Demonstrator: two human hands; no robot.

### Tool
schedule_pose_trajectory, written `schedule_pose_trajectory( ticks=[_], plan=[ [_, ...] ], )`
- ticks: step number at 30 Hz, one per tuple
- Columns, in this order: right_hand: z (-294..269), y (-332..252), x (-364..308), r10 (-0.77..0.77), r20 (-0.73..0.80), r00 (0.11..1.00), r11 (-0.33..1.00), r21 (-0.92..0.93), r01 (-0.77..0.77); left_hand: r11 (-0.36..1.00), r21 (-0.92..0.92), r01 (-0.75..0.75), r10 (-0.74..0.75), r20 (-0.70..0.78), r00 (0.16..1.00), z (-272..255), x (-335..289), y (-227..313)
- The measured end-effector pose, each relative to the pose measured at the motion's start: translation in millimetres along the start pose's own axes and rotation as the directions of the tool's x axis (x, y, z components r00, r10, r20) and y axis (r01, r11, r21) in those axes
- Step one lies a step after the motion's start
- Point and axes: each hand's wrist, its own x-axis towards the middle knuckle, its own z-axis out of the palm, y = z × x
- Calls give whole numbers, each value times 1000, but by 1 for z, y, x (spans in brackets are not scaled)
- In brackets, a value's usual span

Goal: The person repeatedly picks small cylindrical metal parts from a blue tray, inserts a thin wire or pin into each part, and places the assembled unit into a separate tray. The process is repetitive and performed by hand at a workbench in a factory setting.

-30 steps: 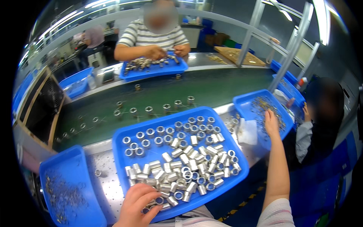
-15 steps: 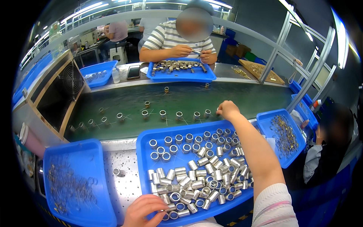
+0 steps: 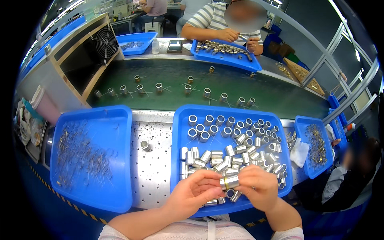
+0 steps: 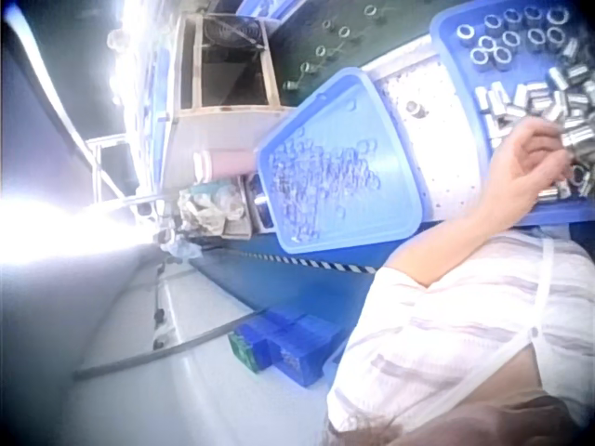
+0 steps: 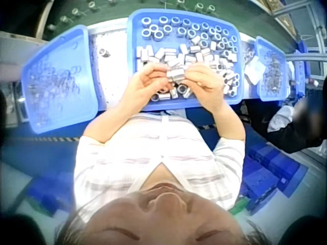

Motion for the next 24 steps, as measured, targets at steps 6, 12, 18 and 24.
schedule_pose_trajectory(
  ticks=[6, 12, 18, 24],
  plan=[
    [20, -11, -18, 113, -31, 993, 986, 127, -109, 898, 306, -316, 332, 1, 943, 1, -11, -9],
    [34, -10, -28, 214, -87, 973, 938, 296, -180, 449, 710, -542, 560, 249, 790, -11, -12, -9],
    [39, -10, -29, 140, -92, 986, 969, 216, -118, 999, 32, -18, 18, -4, 1000, -9, -19, -2],
    [42, -11, -28, 18, -91, 996, 997, 82, -11, 958, 193, -213, 199, 90, 976, -15, -19, -7]
  ],
)
